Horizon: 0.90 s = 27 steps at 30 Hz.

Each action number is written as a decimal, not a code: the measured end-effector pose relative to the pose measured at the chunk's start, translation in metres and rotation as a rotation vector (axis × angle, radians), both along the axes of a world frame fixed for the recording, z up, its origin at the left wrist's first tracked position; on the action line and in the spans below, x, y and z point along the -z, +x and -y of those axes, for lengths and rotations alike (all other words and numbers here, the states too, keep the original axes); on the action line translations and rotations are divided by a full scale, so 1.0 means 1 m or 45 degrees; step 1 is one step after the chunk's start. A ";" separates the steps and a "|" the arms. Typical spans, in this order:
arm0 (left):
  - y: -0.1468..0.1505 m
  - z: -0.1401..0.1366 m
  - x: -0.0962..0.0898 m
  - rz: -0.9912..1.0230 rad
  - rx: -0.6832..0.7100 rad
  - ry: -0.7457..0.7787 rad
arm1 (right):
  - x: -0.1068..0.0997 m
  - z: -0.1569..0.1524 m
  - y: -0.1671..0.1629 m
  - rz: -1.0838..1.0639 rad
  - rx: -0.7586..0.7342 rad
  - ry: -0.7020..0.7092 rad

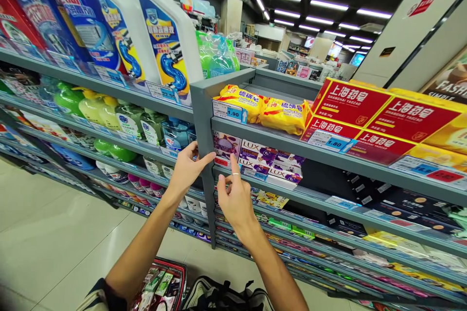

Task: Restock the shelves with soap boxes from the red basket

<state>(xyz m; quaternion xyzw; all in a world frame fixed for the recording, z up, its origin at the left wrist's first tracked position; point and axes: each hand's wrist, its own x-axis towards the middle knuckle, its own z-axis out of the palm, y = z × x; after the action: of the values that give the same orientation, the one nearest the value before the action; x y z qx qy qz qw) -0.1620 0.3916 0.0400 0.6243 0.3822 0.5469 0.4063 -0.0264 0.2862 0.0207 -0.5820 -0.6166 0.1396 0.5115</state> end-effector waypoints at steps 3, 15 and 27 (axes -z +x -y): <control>0.001 0.000 0.001 0.015 -0.016 -0.008 | 0.002 -0.001 -0.002 -0.019 -0.007 0.002; 0.000 -0.001 0.008 0.023 -0.041 -0.069 | 0.007 0.028 0.044 -0.538 0.334 0.077; 0.004 -0.010 0.014 0.122 -0.031 -0.067 | 0.010 0.025 0.048 -0.390 0.308 0.032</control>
<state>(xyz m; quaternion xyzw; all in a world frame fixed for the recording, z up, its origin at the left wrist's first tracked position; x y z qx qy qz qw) -0.1576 0.4012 0.0261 0.5817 0.3840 0.5710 0.4338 0.0211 0.2610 0.0112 -0.6174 -0.4588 0.1565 0.6195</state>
